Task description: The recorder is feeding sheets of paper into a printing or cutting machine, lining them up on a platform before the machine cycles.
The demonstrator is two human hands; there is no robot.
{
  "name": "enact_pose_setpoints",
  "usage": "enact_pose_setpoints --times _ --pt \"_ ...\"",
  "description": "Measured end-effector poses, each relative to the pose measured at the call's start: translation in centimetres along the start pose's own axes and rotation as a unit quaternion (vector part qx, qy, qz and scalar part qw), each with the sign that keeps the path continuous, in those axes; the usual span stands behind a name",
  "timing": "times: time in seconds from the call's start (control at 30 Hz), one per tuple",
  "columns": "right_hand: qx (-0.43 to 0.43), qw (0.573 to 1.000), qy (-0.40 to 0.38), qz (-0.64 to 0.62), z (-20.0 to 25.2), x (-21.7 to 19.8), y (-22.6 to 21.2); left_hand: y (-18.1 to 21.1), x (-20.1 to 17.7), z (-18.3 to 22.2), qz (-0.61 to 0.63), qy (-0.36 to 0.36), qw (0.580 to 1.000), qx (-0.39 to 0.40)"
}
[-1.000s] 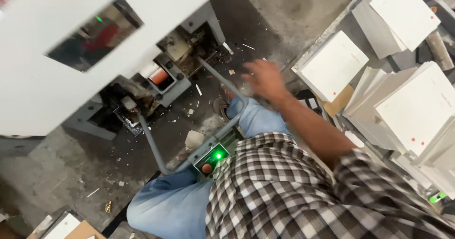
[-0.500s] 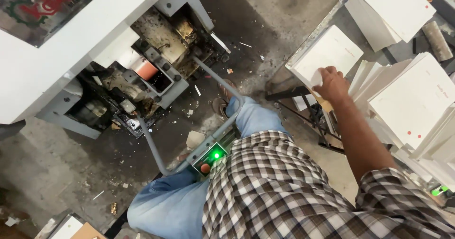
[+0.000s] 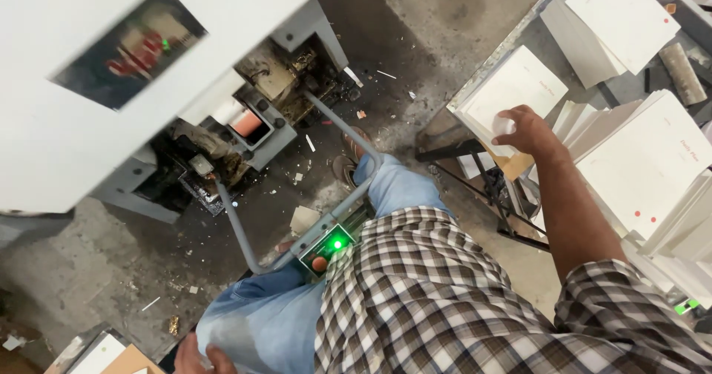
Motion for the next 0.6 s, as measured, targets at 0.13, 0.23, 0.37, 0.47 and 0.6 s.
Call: enact_pose_setpoints --times 0.13,0.23,0.37,0.47,0.6 --pt "0.005 1.0 -0.012 -0.011 -0.1 0.1 0.3 13.1 1.1 -12.2 0.039 -0.02 0.999 0.031" --pt "-0.033 0.999 0.01 0.008 0.1 0.5 -0.3 21.5 0.8 -19.5 0.008 -0.048 0.997 0.067" --pt "-0.092 0.981 0.147 0.081 1.9 1.3 -1.8 26.3 4.1 -25.2 0.063 -0.043 0.99 0.117" --pt "-0.131 0.964 0.21 0.097 1.9 2.0 -1.9 26.5 9.3 -27.0 0.069 -0.02 0.988 0.135" --pt "-0.169 0.943 0.267 0.107 1.8 1.8 0.3 24.1 18.3 -28.5 0.054 -0.14 0.989 -0.007"
Point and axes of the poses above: each hand's wrist, its own z-axis away from the middle knuckle, its own x-axis out of the palm, y = z × x, the point moved 8 cm from there along -z, towards the middle knuckle, and after that the axes turned 1 degree about z, right-handed, at the moved point
